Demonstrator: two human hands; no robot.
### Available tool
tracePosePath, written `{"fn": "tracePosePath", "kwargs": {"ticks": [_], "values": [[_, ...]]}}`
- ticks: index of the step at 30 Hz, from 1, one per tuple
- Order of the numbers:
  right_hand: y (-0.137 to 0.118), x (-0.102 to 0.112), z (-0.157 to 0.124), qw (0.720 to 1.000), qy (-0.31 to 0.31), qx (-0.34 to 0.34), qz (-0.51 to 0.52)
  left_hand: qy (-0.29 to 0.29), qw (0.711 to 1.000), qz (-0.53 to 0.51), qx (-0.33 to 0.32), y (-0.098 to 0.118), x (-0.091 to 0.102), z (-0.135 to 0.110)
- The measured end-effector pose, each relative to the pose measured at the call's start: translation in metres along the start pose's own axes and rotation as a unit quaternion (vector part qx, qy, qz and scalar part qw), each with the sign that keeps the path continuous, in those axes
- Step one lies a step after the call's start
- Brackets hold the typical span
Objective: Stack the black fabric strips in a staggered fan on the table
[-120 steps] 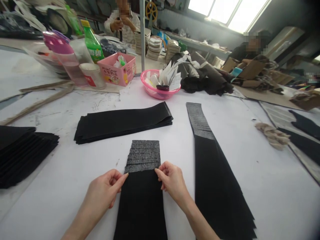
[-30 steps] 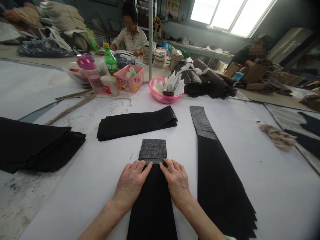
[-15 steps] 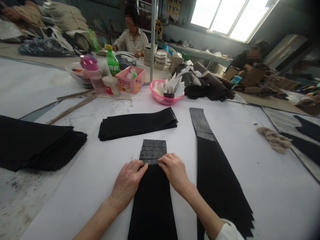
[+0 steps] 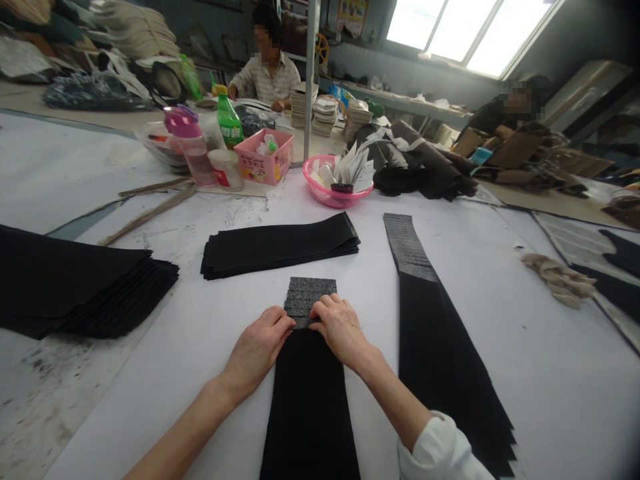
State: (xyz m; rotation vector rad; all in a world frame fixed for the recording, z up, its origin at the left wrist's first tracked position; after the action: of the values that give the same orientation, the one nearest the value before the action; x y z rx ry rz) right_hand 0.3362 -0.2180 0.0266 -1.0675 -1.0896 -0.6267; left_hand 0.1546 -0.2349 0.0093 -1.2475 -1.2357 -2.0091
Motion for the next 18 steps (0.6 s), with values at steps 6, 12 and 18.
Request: {"fn": "tracePosePath", "kwargs": {"ticks": [6,12,18], "values": [[0.0008,0.0017,0.0027,1.000,-0.005,0.012,0.009,-0.020,0.997,0.075,-0.029,-0.0031,-0.0009,0.0046],[0.0029,0.0015,0.0000,0.999,-0.016,0.039,0.021,-0.036,0.993,0.103,-0.041,-0.0010,0.0017,0.0081],[0.0076,-0.0018,-0.0064,0.998,0.007,0.045,0.038,-0.033,0.994,0.084,-0.060,0.0016,0.0076,0.0105]]}}
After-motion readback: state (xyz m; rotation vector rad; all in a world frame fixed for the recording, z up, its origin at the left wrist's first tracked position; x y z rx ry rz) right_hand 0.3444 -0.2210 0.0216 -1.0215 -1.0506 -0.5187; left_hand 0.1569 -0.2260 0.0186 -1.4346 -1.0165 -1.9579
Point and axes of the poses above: each hand's wrist, its own z-axis towards the middle knuckle, its own x-axis out of the back of the hand, y = z × x, the point moved 2 cm from there along z, towards the middle knuckle, and after that the axes turned 5 degrees about z, right-handed, at the moved point
